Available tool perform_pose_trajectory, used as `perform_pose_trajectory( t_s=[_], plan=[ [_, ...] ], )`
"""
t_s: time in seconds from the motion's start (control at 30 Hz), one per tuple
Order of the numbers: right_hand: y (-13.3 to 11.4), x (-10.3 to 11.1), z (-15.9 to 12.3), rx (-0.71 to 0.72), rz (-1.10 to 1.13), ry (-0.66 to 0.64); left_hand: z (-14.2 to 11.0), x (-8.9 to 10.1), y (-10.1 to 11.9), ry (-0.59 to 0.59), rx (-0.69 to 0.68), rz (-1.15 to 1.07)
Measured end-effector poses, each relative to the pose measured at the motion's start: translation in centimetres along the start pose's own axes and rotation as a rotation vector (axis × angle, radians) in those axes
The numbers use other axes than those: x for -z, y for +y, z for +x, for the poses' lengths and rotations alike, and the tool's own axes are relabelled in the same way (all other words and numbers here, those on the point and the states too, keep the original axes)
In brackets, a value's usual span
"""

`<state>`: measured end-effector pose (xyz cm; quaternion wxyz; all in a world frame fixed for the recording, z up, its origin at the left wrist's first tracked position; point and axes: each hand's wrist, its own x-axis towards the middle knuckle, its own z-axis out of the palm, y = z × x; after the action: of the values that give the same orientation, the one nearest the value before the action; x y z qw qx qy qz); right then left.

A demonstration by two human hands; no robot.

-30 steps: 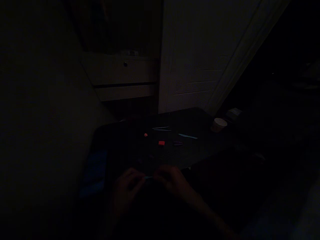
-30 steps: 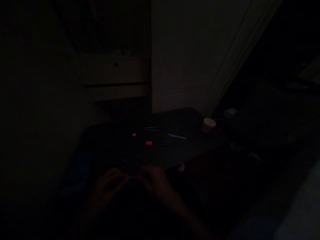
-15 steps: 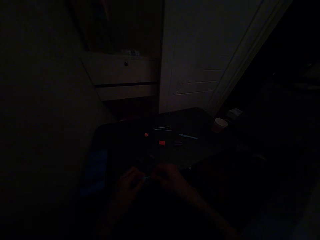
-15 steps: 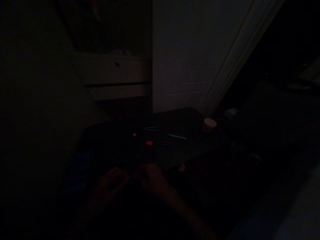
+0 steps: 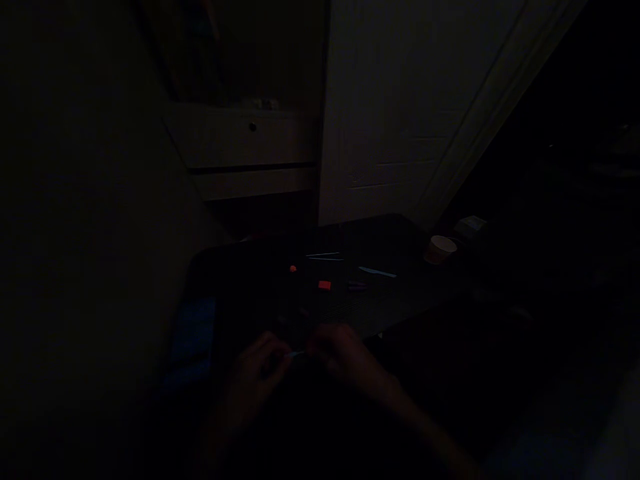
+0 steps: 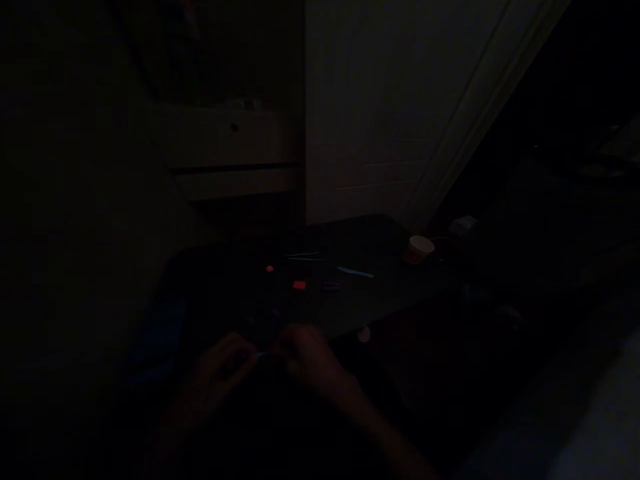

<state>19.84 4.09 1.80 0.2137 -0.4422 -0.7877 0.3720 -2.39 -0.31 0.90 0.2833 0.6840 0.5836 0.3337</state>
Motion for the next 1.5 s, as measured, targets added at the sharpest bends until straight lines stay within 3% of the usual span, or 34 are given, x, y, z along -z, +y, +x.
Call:
perform_pose_trajectory(
  t_s=[0.63, 1.1, 1.5],
  plan=[
    [-1.3, -0.4, 0.2, 0.058, -0.069, -0.006, -0.3, 0.2, 0.1, 0.010, -0.035, -0.007],
    [-0.9, 1.4, -0.5, 0.029, -0.045, 0.027, -0.3, 0.0, 0.0, 0.036, -0.011, 0.004],
    [-1.1, 0.7, -0.5, 0.058, -0.003, 0.010, -0.5, -0.1, -0.3, 0.064, 0.018, -0.027]
  ],
)
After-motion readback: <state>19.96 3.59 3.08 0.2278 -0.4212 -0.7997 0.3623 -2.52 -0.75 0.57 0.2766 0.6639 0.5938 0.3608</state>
